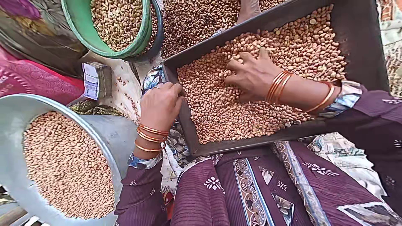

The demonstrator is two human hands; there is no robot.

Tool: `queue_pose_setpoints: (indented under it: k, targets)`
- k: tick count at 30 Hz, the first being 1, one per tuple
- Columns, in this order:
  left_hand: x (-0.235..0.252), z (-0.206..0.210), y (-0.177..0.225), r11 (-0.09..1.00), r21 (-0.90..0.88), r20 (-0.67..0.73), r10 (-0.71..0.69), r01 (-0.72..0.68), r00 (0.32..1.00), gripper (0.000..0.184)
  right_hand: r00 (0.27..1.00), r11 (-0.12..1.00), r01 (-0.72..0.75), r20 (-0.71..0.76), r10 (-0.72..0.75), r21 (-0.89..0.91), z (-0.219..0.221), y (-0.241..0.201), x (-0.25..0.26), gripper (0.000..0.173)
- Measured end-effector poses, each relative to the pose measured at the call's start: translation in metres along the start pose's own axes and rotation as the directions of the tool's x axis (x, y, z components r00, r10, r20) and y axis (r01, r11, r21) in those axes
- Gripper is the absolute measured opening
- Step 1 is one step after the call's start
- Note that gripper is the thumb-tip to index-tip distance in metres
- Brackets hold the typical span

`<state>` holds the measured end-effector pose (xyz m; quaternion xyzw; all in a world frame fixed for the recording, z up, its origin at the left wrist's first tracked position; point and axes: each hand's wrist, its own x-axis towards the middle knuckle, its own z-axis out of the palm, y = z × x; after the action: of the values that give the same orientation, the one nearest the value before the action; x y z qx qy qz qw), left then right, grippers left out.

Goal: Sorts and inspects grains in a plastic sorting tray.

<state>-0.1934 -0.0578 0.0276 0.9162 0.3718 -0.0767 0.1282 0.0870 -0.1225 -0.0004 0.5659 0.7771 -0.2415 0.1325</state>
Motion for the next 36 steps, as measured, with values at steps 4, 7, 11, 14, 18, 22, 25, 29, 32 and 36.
queue_pose_setpoints:
  k: [4, 7, 11, 14, 18, 22, 25, 29, 32, 36]
  targets:
    - [0.024, 0.011, -0.007, 0.996, 0.058, -0.101, -0.065, 0.071, 0.993, 0.02, 0.97, 0.97, -0.241, 0.028, 0.24, 0.029, 0.001, 0.039, -0.037, 0.067]
    - [0.041, 0.019, -0.008, 0.994, 0.093, -0.147, -0.042, 0.056, 0.988, 0.021, 0.932, 0.929, -0.362, 0.016, 0.362, 0.072, 0.006, 0.061, -0.063, 0.074]
    - [0.057, 0.024, -0.001, 0.992, 0.12, -0.124, -0.029, 0.044, 0.992, 0.026, 0.881, 0.874, -0.469, 0.002, 0.473, 0.128, 0.016, 0.071, -0.097, 0.068]
    - [0.065, 0.032, 0.003, 0.991, 0.132, -0.119, 0.028, -0.012, 0.992, 0.025, 0.844, 0.831, -0.531, 0.021, 0.535, 0.163, 0.024, 0.065, -0.116, 0.057]
    - [0.063, 0.029, 0.012, 0.993, 0.114, -0.061, 0.046, -0.039, 0.997, 0.024, 0.794, 0.764, -0.591, 0.02, 0.607, 0.258, 0.037, 0.037, -0.127, 0.081]
    - [0.06, 0.03, 0.016, 0.997, 0.076, -0.028, 0.016, -0.014, 0.999, 0.024, 0.8, 0.747, -0.571, 0.029, 0.599, 0.34, 0.041, -0.01, -0.11, 0.098]
    - [0.061, 0.034, 0.012, 0.996, 0.085, -0.064, 0.037, -0.031, 0.997, 0.025, 0.865, 0.781, -0.488, 0.098, 0.492, 0.39, 0.034, -0.048, -0.084, 0.097]
    - [0.062, 0.034, 0.012, 0.994, 0.097, -0.074, 0.052, -0.045, 0.996, 0.028, 0.984, 0.888, -0.178, 0.092, 0.154, 0.423, 0.034, -0.084, -0.054, 0.09]
    - [0.059, 0.034, 0.011, 0.992, 0.116, -0.07, 0.049, -0.04, 0.996, 0.029, 0.988, 0.911, 0.151, -0.035, -0.149, 0.384, 0.05, -0.099, -0.042, 0.074]
    - [0.066, 0.028, 0.012, 0.992, -0.129, -0.068, -0.004, -0.005, 0.998, 0.03, 0.918, 0.87, 0.394, -0.172, -0.357, 0.297, 0.069, -0.087, -0.06, 0.03]
